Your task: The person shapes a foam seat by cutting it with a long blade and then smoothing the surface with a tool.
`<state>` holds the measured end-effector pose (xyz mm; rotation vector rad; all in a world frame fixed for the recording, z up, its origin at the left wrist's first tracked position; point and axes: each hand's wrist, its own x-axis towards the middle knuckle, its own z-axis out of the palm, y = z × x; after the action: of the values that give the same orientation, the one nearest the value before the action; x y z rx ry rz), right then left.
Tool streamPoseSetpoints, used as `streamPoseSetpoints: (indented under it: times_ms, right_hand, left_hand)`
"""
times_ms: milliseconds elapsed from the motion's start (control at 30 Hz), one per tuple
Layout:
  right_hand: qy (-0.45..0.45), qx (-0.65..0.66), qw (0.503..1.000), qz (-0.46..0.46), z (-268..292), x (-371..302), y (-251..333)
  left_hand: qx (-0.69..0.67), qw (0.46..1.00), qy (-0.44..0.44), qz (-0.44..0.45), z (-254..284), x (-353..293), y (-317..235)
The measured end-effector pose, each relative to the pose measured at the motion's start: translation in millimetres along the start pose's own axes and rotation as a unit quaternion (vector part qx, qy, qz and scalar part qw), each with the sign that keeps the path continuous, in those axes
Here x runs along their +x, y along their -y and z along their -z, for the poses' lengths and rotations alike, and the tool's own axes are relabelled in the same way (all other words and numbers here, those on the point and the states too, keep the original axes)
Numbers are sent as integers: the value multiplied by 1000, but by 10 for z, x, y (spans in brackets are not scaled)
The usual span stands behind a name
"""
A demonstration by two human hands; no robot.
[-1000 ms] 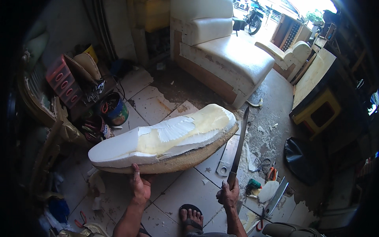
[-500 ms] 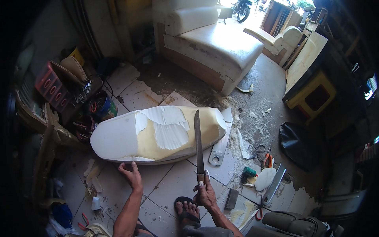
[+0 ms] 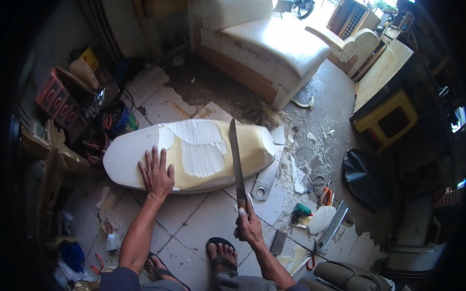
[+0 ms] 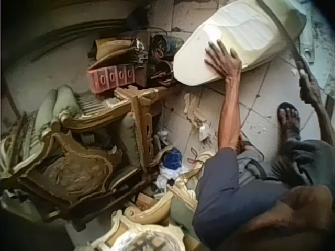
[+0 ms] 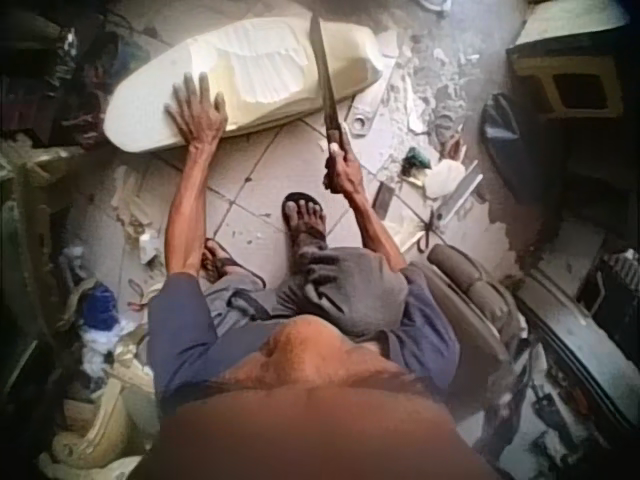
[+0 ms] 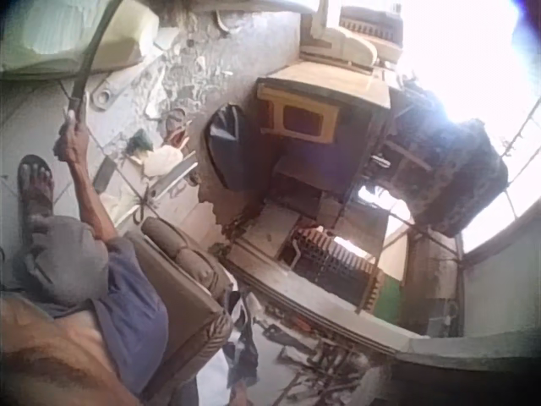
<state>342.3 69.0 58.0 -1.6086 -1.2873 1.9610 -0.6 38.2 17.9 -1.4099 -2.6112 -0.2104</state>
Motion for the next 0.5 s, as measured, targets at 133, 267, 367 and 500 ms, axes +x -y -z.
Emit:
streamPoseSetpoints:
  times_ms: [133,267,367,500]
  right_hand:
    - [-53,-55,995,61,5,-117,-512]
    - [-2,-11,999,38,-74,78,-1]
    - [11,18,1000,22,-270,340,355]
    - [-15,-5,999,34,-128,-27,-100]
  left_hand:
    - [-4,1000,-4,-1,-97,13,-14]
    - [2,1000,-16,-17,-95,32,-28]
    - [2,1000,19,-9,13,-124,43]
    - [-5,1000,16,-11,-49,7,-32]
